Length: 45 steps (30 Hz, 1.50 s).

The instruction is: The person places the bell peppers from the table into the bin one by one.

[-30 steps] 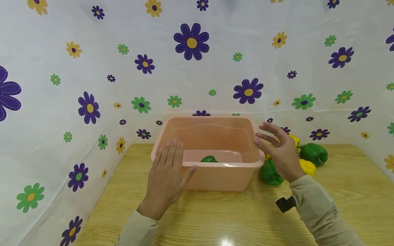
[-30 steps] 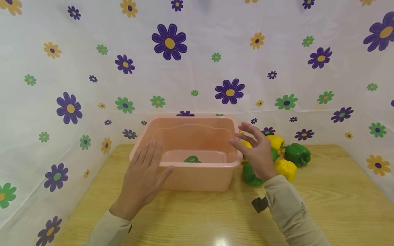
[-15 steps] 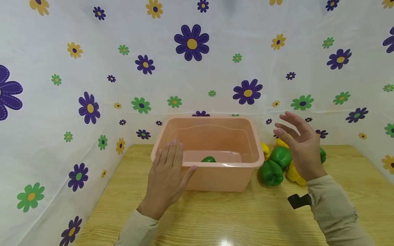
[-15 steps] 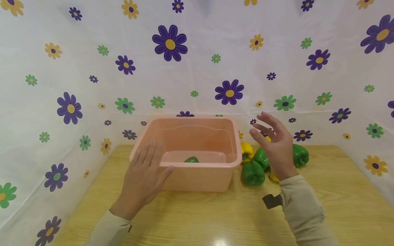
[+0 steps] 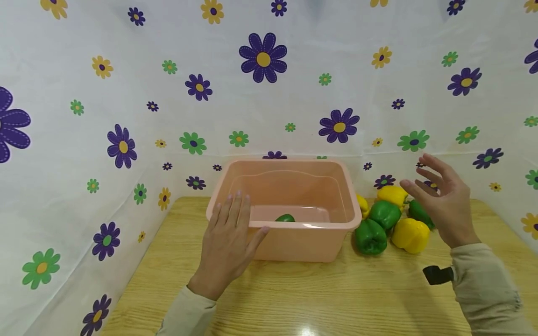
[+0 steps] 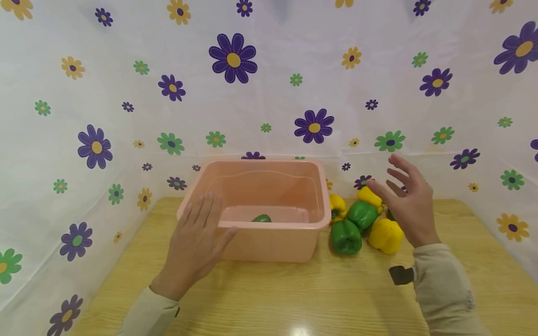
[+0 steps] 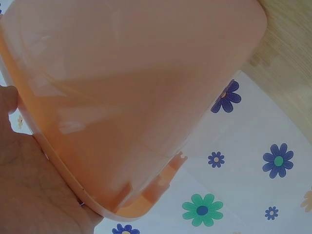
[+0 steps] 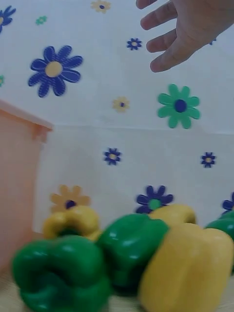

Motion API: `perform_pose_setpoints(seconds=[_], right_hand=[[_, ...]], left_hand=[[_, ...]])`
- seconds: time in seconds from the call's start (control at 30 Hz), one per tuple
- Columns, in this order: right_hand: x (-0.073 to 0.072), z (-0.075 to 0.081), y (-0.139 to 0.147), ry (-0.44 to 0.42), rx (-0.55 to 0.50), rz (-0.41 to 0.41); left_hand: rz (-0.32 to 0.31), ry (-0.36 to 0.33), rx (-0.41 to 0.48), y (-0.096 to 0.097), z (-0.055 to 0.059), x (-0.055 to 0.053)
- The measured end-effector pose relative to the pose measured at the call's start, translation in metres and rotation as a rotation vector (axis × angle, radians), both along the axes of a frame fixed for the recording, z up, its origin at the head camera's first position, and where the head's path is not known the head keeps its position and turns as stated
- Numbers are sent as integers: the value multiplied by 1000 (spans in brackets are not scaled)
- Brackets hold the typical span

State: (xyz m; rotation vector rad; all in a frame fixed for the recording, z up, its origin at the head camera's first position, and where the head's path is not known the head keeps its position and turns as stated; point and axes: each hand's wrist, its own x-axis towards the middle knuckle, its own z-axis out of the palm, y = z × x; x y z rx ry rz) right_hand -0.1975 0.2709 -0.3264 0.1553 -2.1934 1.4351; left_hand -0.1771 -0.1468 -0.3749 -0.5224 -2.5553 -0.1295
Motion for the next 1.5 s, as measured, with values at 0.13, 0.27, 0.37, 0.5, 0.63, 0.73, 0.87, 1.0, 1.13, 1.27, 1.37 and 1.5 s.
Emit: perform_pose_setpoints(seconds=[0.13,0.27,0.37,0.5,0.63,0.73,0.87,1.0,1.13,1.27,1.37,1.5], right_hand=[[2,-6,12,-58,184,-57],[2,-15,20,-63,303,-39],[1,-23,26,-65,392,-13],[-3,-34,33,-100,514,5],[-5,-44,38,-161,606,20],[-5,-50,40,-198,666,29],[-6,-58,43,-236,739,40],[-6,-65,46,-276,777,70],[-5,-70,48,-307,783,94],[-5,-76,49,-325,792,101],[-4,-80,49,-329,803,106],[-4,-84,50,-330,815,108]], left_hand=[[-2,1,-3,0,0,0],[-5,8,-3,0,-1,0],[-4,7,-5,0,-1,0],[-2,0,-6,0,-1,1],[-3,1,-3,0,-1,1],[-4,2,-3,-1,-1,1],[-3,0,-4,-1,-1,1],[-3,10,-4,0,-2,0],[-2,11,-5,0,-2,0],[-1,4,-7,0,-2,0],[-2,7,-6,0,-2,0],[-2,20,0,0,-2,-1]])
